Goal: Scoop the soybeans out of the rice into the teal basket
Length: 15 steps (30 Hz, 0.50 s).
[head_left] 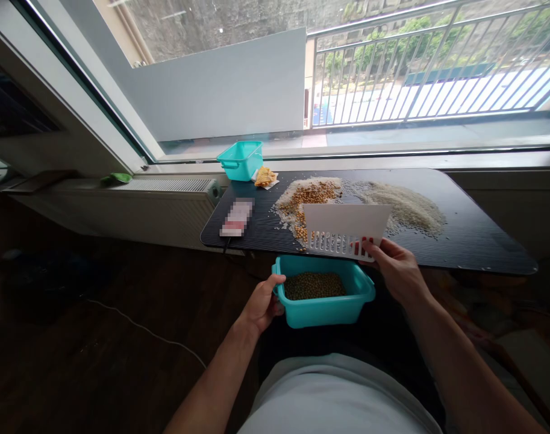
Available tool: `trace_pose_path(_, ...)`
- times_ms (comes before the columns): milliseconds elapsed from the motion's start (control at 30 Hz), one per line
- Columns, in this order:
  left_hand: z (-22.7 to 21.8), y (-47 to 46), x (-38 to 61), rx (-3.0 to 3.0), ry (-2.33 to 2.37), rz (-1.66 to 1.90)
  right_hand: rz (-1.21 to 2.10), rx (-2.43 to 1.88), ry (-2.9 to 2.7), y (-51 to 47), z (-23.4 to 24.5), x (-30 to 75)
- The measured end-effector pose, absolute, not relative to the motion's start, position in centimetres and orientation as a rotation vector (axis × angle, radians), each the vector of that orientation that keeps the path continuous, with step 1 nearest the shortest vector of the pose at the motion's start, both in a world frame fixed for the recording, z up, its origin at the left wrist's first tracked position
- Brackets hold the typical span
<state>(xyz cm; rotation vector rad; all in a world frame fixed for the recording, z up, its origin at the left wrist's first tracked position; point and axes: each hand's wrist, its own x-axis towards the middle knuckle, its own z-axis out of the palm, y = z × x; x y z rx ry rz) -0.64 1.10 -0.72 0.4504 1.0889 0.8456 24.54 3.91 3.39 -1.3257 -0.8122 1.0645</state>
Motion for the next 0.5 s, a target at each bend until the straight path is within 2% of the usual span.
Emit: trace_pose_path(500, -0.6, 0.9, -1.9, 0.450, 1.105, 0.890, 1.085, -1.321, -0.876, 5.0, 3.9, 22.5)
